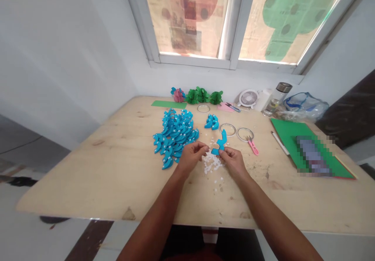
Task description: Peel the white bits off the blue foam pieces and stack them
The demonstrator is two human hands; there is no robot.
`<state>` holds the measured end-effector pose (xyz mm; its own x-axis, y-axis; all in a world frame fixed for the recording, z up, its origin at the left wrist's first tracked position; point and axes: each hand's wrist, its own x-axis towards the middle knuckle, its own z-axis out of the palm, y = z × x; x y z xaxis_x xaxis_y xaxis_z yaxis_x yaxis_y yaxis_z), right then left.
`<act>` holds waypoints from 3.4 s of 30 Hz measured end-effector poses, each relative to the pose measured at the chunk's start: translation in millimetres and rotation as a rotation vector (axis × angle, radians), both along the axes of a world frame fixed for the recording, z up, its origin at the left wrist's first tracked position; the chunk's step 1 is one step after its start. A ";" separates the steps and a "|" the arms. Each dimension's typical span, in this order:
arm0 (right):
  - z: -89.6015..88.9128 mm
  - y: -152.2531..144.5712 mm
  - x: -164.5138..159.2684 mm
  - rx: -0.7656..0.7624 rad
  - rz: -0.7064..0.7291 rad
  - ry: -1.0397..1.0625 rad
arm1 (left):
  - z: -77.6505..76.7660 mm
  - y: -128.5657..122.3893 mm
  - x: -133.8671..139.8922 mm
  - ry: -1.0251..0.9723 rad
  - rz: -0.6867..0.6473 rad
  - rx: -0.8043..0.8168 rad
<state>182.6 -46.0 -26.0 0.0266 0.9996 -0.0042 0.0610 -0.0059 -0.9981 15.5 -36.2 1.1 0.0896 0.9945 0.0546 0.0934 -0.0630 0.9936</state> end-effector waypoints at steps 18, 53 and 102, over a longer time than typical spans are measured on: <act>-0.6 -0.7 2.5 -0.004 -0.002 0.012 | -20.2 13.7 -54.9 1.021 0.224 0.659; -5.3 5.4 13.6 0.043 0.168 0.275 | 4.9 4.0 -10.1 -0.019 -0.306 -0.270; -7.1 4.9 9.5 -0.027 0.142 0.177 | 4.9 -6.6 4.7 -0.131 0.022 -0.144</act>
